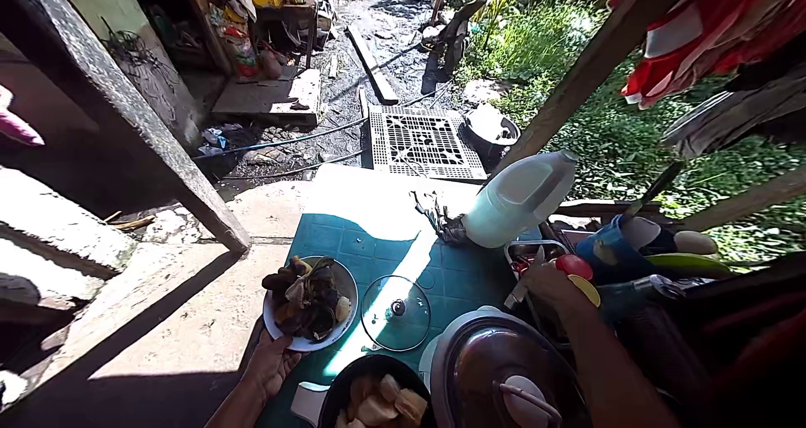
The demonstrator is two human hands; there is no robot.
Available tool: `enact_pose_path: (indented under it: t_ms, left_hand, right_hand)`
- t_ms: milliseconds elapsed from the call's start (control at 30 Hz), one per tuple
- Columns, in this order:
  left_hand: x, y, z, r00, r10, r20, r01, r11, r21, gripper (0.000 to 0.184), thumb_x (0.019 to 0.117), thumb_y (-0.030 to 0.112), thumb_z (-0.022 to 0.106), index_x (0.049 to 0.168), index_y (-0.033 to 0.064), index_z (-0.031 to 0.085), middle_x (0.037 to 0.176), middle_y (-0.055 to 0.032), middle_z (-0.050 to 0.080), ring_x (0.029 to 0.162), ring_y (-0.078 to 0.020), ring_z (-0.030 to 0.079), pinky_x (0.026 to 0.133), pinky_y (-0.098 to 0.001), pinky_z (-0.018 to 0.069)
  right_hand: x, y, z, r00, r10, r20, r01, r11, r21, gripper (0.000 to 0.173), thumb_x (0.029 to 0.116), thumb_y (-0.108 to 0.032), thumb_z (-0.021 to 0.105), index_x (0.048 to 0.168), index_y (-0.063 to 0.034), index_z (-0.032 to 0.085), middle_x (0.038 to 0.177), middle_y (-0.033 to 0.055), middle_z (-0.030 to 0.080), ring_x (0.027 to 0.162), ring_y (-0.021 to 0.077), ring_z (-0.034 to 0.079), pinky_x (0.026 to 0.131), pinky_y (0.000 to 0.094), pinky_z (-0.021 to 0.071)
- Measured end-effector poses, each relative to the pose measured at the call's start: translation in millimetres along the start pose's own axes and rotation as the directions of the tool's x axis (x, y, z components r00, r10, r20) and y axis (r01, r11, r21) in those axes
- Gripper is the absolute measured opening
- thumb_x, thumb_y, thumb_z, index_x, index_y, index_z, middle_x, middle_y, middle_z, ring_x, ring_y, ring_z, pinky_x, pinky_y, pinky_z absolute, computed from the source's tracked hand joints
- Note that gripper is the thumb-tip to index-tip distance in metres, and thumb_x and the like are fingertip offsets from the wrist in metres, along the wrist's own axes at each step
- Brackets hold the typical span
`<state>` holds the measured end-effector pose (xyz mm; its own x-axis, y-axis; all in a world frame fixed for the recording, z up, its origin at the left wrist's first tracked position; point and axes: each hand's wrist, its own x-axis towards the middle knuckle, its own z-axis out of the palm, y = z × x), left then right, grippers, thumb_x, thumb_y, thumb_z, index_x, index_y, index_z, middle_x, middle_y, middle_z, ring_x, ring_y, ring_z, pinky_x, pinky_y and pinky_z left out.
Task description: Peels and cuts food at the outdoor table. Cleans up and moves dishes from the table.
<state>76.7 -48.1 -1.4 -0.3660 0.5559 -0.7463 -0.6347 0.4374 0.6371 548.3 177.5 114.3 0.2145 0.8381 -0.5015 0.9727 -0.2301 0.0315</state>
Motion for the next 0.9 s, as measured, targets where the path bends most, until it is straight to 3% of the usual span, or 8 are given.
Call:
enact_pose_path:
  t_ms: [100, 233, 400, 500, 600, 733, 800, 900]
  left_hand:
    - [-3, 5, -5, 0.999, 0.026, 0.022, -0.025, 1.000, -0.015, 0.058, 0.1024, -0.004, 0.046, 0.152, 0.0172, 0.027, 0.100, -0.0197, 0.065, 0.069, -0.0249, 0.070, 0.053, -0.0325, 0.0579]
    - [-5, 20, -25, 0.996, 0.043, 0.078, -0.039, 0.998, -0.048, 0.056, 0.1017, -0.004, 0.046, 0.151, 0.0158, 0.030, 0.099, -0.0191, 0.067, 0.069, -0.0247, 0.071, 0.052, -0.0321, 0.0581]
    - [-11, 70, -66, 0.983, 0.085, 0.161, -0.081, 0.996, -0.035, 0.047, 0.1009, -0.004, 0.047, 0.144, 0.0120, 0.036, 0.098, -0.0164, 0.068, 0.072, -0.0226, 0.072, 0.051, -0.0301, 0.0578]
    - [-10, 114, -104, 0.977, 0.086, 0.194, -0.090, 0.996, 0.009, 0.045, 0.1021, -0.002, 0.046, 0.144, 0.0114, 0.037, 0.099, -0.0150, 0.069, 0.072, -0.0206, 0.071, 0.052, -0.0290, 0.0566]
    - [0, 157, -151, 0.965, 0.088, 0.247, -0.098, 0.995, 0.030, 0.046, 0.1015, -0.002, 0.045, 0.145, 0.0098, 0.036, 0.100, -0.0169, 0.070, 0.074, -0.0227, 0.073, 0.053, -0.0308, 0.0579]
    - [6, 211, -218, 0.973, 0.076, 0.217, -0.098, 0.991, 0.093, 0.049, 0.1006, -0.002, 0.047, 0.146, 0.0099, 0.034, 0.097, -0.0165, 0.070, 0.070, -0.0224, 0.072, 0.053, -0.0319, 0.0591]
    - [4, 232, -247, 0.980, 0.080, 0.181, -0.101, 0.989, 0.112, 0.047, 0.1012, -0.002, 0.045, 0.145, 0.0096, 0.034, 0.096, -0.0150, 0.069, 0.069, -0.0206, 0.072, 0.053, -0.0311, 0.0587]
    - [1, 252, -271, 0.988, 0.084, 0.127, -0.099, 0.989, 0.112, 0.041, 0.1013, -0.004, 0.044, 0.140, 0.0081, 0.034, 0.092, -0.0106, 0.069, 0.068, -0.0173, 0.072, 0.052, -0.0295, 0.0591]
  right_hand:
    - [-46, -17, -24, 0.992, -0.122, -0.028, 0.123, 0.992, 0.038, 0.033, 0.1054, -0.017, 0.058, 0.126, 0.0091, 0.062, 0.120, 0.0320, 0.064, 0.114, 0.0468, 0.062, 0.098, 0.0614, 0.0466]
    - [-134, -57, -39, 0.948, -0.252, -0.194, 0.270, 0.960, 0.070, 0.039, 0.1047, -0.016, 0.060, 0.137, 0.0052, 0.060, 0.121, 0.0281, 0.067, 0.114, 0.0435, 0.063, 0.105, 0.0603, 0.0424]
    - [-259, -140, -6, 0.688, -0.554, -0.470, 0.662, 0.744, 0.092, 0.039, 0.1025, -0.025, 0.057, 0.133, -0.0016, 0.066, 0.109, 0.0150, 0.073, 0.086, 0.0271, 0.072, 0.075, 0.0467, 0.0604]
    - [-323, -221, 27, 0.635, -0.682, -0.363, 0.771, 0.591, 0.238, 0.036, 0.1024, -0.015, 0.056, 0.131, 0.0037, 0.066, 0.109, 0.0200, 0.074, 0.089, 0.0306, 0.074, 0.080, 0.0445, 0.0614]
    - [-343, -306, 73, 0.675, -0.731, -0.099, 0.660, 0.538, 0.524, 0.038, 0.1057, -0.015, 0.053, 0.137, 0.0047, 0.061, 0.111, 0.0198, 0.073, 0.090, 0.0293, 0.074, 0.083, 0.0456, 0.0608]
    - [-316, -419, 159, 0.665, -0.733, 0.144, 0.312, 0.447, 0.838, 0.062, 0.1044, -0.022, 0.055, 0.155, 0.0063, 0.033, 0.121, 0.0207, 0.069, 0.086, 0.0252, 0.074, 0.077, 0.0420, 0.0625]
    - [-311, -471, 193, 0.635, -0.745, 0.204, 0.079, 0.326, 0.942, 0.069, 0.1009, -0.024, 0.058, 0.157, 0.0019, 0.026, 0.122, 0.0177, 0.068, 0.087, 0.0238, 0.074, 0.074, 0.0410, 0.0628]
    - [-316, -528, 223, 0.573, -0.790, 0.218, -0.263, 0.075, 0.962, 0.053, 0.1002, -0.018, 0.053, 0.146, -0.0036, 0.030, 0.114, 0.0132, 0.068, 0.090, 0.0265, 0.074, 0.072, 0.0442, 0.0639]
